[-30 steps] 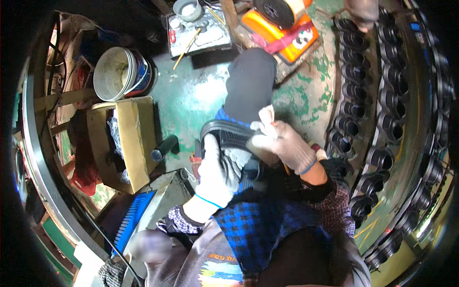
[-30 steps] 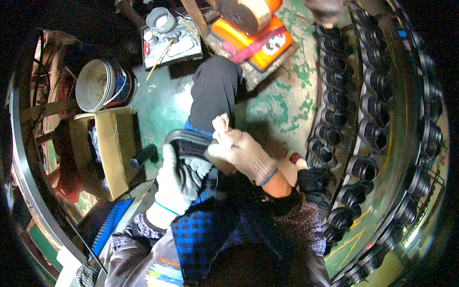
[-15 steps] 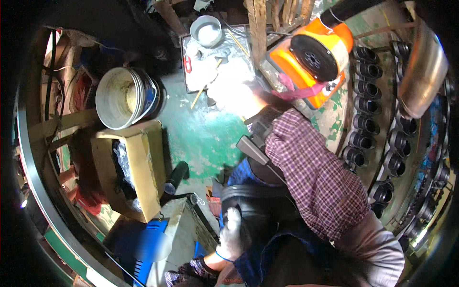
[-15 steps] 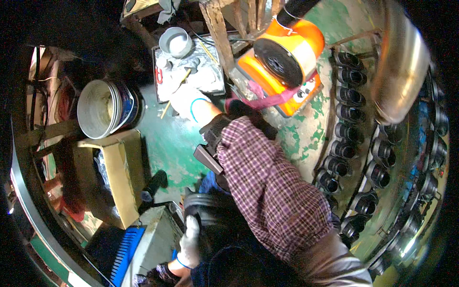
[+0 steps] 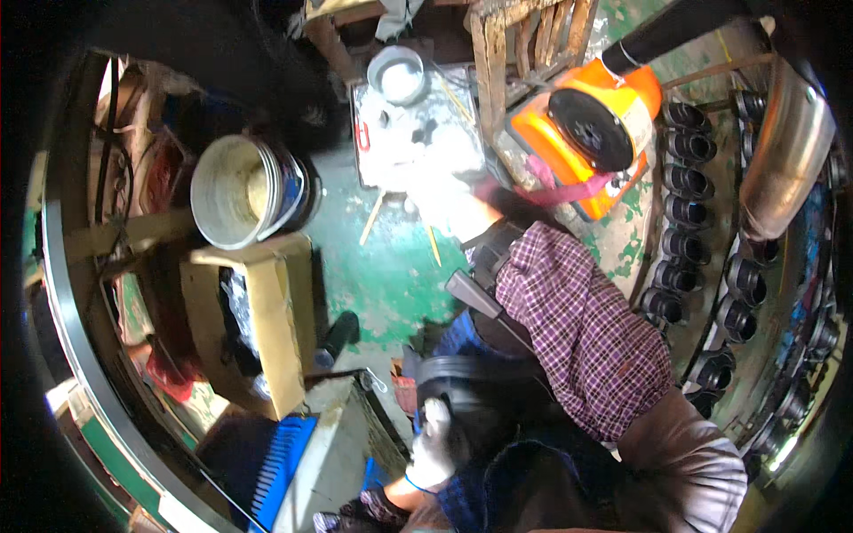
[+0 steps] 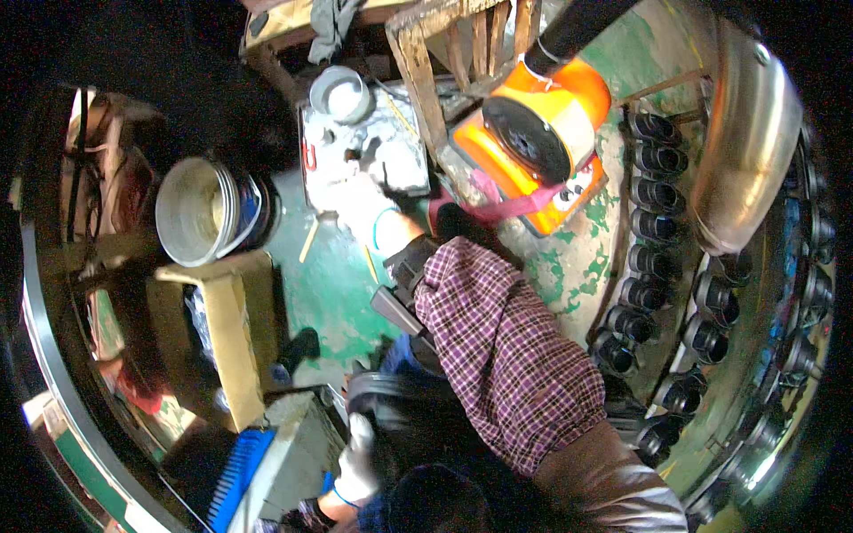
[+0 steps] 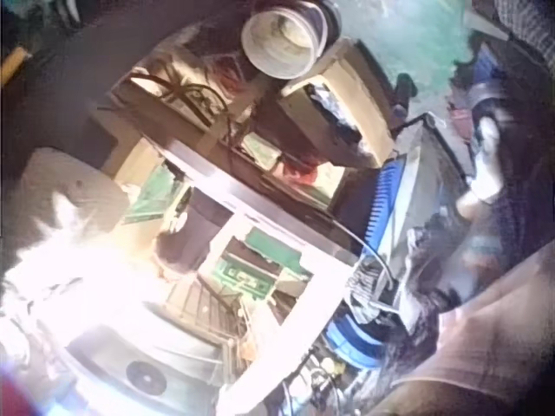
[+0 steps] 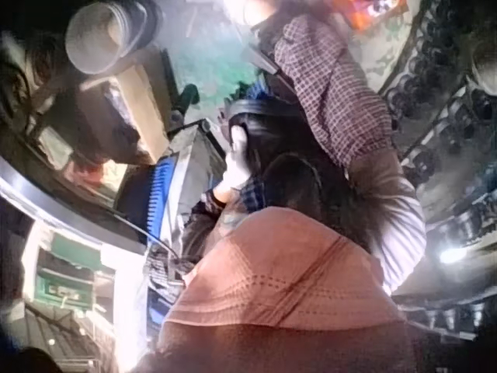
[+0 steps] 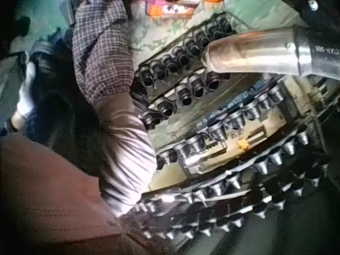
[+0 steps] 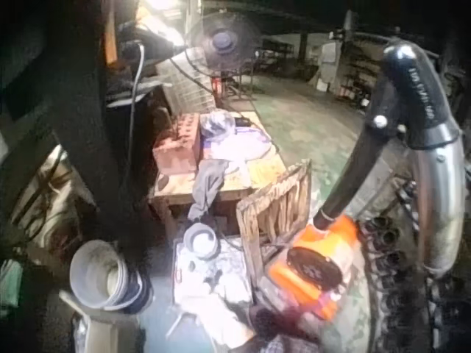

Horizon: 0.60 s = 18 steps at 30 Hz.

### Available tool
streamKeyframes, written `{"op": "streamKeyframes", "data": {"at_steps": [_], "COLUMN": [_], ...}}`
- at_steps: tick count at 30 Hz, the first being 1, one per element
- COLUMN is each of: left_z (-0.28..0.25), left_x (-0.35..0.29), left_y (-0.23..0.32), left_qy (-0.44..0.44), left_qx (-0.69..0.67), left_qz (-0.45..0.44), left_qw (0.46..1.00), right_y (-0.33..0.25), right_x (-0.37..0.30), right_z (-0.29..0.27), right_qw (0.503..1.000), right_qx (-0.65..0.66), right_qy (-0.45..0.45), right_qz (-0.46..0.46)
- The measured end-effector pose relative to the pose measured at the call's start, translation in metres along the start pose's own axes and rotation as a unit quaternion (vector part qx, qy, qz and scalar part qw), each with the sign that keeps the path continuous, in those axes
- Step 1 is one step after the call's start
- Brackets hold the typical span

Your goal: Apply adhesive and clean edges of shoe components during the assembly process.

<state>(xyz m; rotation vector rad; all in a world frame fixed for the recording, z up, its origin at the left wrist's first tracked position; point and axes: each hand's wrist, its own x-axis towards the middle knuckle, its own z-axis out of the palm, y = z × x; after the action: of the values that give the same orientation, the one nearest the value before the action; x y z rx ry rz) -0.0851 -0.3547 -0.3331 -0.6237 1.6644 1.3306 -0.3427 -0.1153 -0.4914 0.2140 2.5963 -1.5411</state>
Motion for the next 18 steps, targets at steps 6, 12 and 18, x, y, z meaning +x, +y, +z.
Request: {"op": "streamKeyframes", "data": {"at_steps": [6,12,18], "left_z": [0.018,0.022,0.036], "left_x": [-0.011,-0.015,-0.021], "left_y": [0.014,0.004,-0.004], "left_qy": [-0.011,-0.159,-0.199], "left_qx": [-0.248,-0.424,-0.44], "left_qz": [-0.062,-0.063,0.053], "left_qw": [0.967,0.889,0.874], "right_y": [-0.101,-0.116,-0.148], "right_x": [-0.108,-0.219,-0.297], "right_z": [-0.074,-0.107,-0.104], "right_qw": [0.972,0.867,0.777], "right_qx": [0.197,0.41,0.313], "right_qy": [-0.033,-0.281,-0.509], "right_qz": [-0.126,-0.021,0.197]}}
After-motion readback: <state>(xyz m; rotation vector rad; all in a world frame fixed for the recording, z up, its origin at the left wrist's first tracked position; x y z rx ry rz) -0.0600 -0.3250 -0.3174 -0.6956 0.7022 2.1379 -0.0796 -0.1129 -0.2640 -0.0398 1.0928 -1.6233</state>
